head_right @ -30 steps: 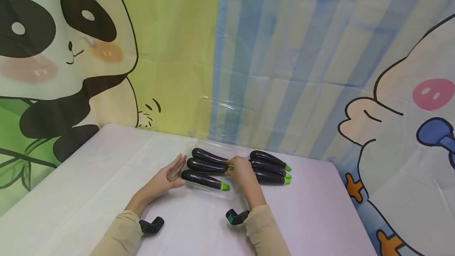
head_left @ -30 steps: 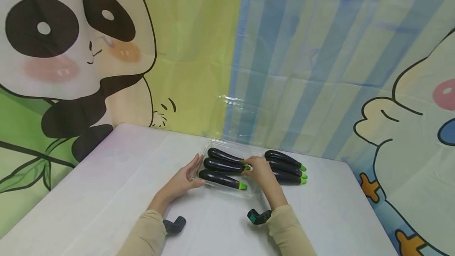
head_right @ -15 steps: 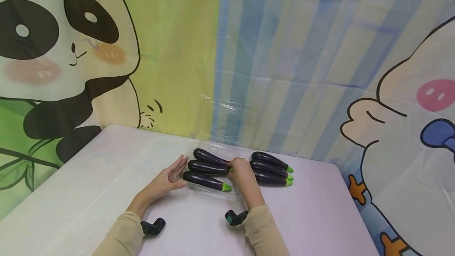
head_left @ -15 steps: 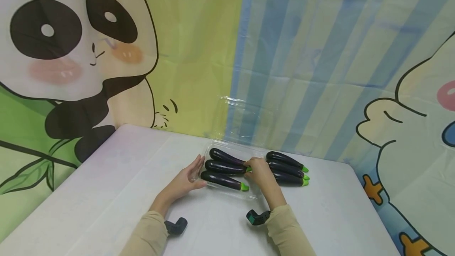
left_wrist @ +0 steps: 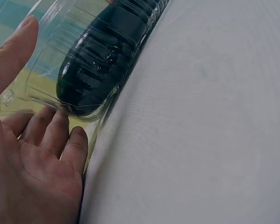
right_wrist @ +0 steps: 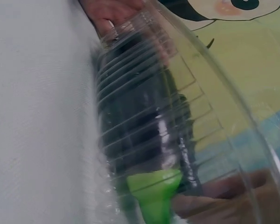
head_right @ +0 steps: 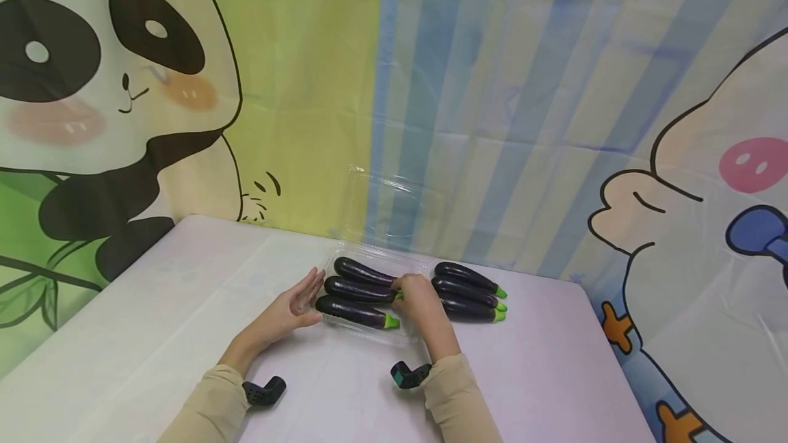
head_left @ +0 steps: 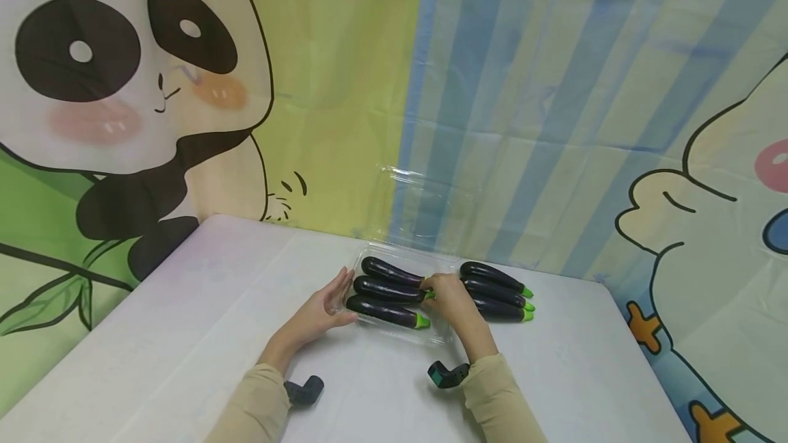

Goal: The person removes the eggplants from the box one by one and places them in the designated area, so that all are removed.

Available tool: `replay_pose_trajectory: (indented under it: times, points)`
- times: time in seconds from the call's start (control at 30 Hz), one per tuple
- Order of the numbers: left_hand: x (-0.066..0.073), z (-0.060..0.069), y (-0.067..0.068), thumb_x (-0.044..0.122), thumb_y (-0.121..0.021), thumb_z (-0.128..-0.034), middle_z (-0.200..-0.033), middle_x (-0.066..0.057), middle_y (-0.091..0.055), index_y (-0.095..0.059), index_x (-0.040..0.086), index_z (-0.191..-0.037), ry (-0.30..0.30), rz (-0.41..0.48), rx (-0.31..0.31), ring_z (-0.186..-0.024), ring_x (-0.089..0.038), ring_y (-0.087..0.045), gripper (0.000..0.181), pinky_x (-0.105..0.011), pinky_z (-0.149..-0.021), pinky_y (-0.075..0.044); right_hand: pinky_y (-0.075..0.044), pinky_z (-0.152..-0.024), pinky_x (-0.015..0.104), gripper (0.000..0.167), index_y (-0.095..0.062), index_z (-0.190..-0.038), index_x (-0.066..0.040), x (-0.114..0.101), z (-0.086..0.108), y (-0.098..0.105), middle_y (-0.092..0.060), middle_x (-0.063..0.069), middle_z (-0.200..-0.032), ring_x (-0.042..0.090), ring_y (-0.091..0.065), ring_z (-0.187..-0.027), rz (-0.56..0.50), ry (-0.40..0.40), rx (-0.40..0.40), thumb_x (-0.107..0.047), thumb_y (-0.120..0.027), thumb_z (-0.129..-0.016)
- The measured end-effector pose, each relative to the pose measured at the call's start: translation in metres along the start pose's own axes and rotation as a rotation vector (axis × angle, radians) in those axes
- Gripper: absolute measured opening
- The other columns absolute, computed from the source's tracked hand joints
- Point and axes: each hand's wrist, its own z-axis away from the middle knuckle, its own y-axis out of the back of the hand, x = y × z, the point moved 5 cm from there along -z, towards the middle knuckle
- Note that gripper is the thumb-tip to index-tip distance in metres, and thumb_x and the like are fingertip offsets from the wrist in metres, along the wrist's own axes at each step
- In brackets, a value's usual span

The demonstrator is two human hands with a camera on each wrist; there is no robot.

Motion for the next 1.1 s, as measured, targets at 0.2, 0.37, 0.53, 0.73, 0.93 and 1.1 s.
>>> replay_pose_trajectory:
  times: [0.2,0.37,0.53,0.73,0.93,1.1]
  points:
    - [0.0,0.001,-0.001,0.02,-0.074,-0.0827,-0.161,0.002,-0.008,0.0,0.014,-0.154,-0.004,0.022,-0.023,-0.148,-0.018,-0.008,0.103,-0.033,-0.117,-0.016,-0.056,-0.074,0.032,0.023,-0.074,-0.096,-0.01,0.004,0.005,0.003,-0.072,0.006,-0.097,0.019,-0.066,-0.085,-0.127,-0.02,-0.054,-0.012,-0.079,-0.075]
    - [0.0,0.001,-0.002,0.021,-0.073,-0.0836,-0.161,0.001,-0.007,0.001,0.014,-0.154,-0.012,0.024,-0.039,-0.148,-0.018,-0.007,0.103,-0.033,-0.117,-0.016,-0.057,-0.076,0.029,0.027,-0.071,-0.106,-0.011,0.01,0.009,0.005,-0.071,0.004,-0.105,0.017,-0.066,-0.091,-0.246,-0.079,-0.089,-0.014,-0.076,-0.079]
    - [-0.001,0.002,-0.001,0.024,-0.074,-0.0826,-0.161,0.004,-0.01,-0.002,0.016,-0.154,0.009,-0.012,-0.019,-0.148,-0.017,-0.009,0.102,-0.035,-0.118,-0.017,-0.057,-0.074,0.026,0.027,-0.071,-0.107,-0.014,0.013,0.013,0.007,-0.071,0.002,-0.104,0.015,-0.066,-0.09,-0.328,-0.079,-0.062,-0.015,-0.075,-0.08]
    - [-0.001,0.003,0.003,0.024,-0.075,-0.0813,-0.161,0.003,-0.01,-0.006,0.016,-0.154,0.005,-0.001,-0.007,-0.148,-0.018,-0.009,0.101,-0.036,-0.117,-0.018,-0.057,-0.074,0.02,0.029,-0.072,-0.108,-0.016,0.013,0.018,0.008,-0.071,0.001,-0.106,0.014,-0.068,-0.09,-0.386,-0.048,0.009,-0.016,-0.074,-0.079]
    - [0.0,0.0,0.004,0.02,-0.074,-0.083,-0.161,0.0,-0.009,-0.007,0.014,-0.154,-0.032,0.035,-0.023,-0.148,-0.019,-0.01,0.098,-0.033,-0.116,-0.019,-0.057,-0.078,0.019,0.03,-0.072,-0.11,-0.014,0.014,0.022,0.011,-0.071,0.001,-0.105,0.015,-0.068,-0.092,-0.482,-0.047,0.08,-0.014,-0.073,-0.08]
    - [-0.002,-0.001,0.001,0.022,-0.074,-0.0833,-0.161,0.001,-0.008,-0.007,0.016,-0.154,-0.023,0.029,-0.026,-0.148,-0.02,-0.009,0.098,-0.037,-0.117,-0.019,-0.058,-0.078,0.02,0.03,-0.072,-0.11,-0.016,0.017,0.026,0.009,-0.071,-0.001,-0.106,0.015,-0.067,-0.094,-0.491,-0.071,0.114,-0.016,-0.073,-0.08]
